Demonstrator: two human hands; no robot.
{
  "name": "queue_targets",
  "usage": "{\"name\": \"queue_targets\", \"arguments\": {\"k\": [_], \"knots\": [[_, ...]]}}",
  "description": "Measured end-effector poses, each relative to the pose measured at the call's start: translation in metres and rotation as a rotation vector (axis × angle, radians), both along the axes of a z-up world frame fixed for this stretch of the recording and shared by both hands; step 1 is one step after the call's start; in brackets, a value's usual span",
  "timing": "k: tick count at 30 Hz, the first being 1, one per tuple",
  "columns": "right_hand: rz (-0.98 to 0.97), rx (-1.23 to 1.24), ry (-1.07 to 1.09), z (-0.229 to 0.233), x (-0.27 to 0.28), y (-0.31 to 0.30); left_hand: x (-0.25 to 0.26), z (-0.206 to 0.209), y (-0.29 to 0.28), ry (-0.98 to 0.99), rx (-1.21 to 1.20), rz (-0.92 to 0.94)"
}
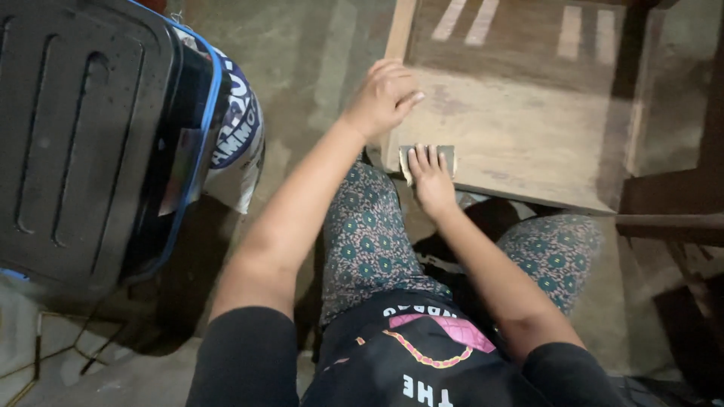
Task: The person sands the interior and exterior surfaces of a wooden chair by hand with a piece of sandpaper. They rub the sandpaper across the seat and frame while holding and stabilizing the chair with their hands.
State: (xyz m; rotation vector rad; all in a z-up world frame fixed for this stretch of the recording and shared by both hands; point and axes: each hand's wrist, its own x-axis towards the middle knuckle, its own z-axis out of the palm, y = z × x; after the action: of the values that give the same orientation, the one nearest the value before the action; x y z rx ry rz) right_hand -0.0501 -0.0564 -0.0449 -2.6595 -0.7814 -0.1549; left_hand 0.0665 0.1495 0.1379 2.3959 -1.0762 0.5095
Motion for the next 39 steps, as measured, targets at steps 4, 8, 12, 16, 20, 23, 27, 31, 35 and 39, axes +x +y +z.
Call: {"name": "queue_targets", "arguments": {"k": [4, 8, 12, 16, 20, 23, 27, 31, 35, 39], "knots": [[-0.044, -0.194, -0.066, -0.022, 0.028, 0.018, 0.008, -0.009, -0.009, 0.126, -0.109, 0.066], [-0.149, -0.166, 0.139, -0.030, 0.092, 0.047, 0.011, -0.014, -0.009, 0.153, -0.095, 0.087], [-0.097, -0.264, -0.184, -0.014, 0.034, 0.039, 0.006, 0.007, -0.016, 0.169, -0.058, 0.091], [0.021, -0.314, -0.069, 0.001, -0.027, 0.030, -0.011, 0.044, -0.027, 0.479, 0.248, 0.282], [-0.020, -0.213, -0.022, -0.017, 0.009, 0.040, -0.006, 0.029, -0.027, 0.357, 0.336, 0.236], [-0.024, -0.163, 0.032, -0.027, 0.012, 0.039, -0.006, 0.019, -0.022, 0.152, 0.204, 0.101], [0.005, -0.214, -0.086, -0.005, -0.028, 0.027, -0.007, 0.015, -0.030, 0.087, 0.277, 0.023], [0.010, -0.209, -0.047, -0.038, -0.006, 0.011, -0.002, 0.016, -0.031, 0.164, 0.282, 0.031], [-0.219, -0.032, 0.117, -0.030, 0.070, 0.033, 0.002, 0.027, -0.032, 0.328, 0.406, 0.043], [0.084, 0.505, -0.084, -0.027, 0.021, 0.038, -0.002, 0.038, -0.037, 0.316, 0.411, 0.057]]}}
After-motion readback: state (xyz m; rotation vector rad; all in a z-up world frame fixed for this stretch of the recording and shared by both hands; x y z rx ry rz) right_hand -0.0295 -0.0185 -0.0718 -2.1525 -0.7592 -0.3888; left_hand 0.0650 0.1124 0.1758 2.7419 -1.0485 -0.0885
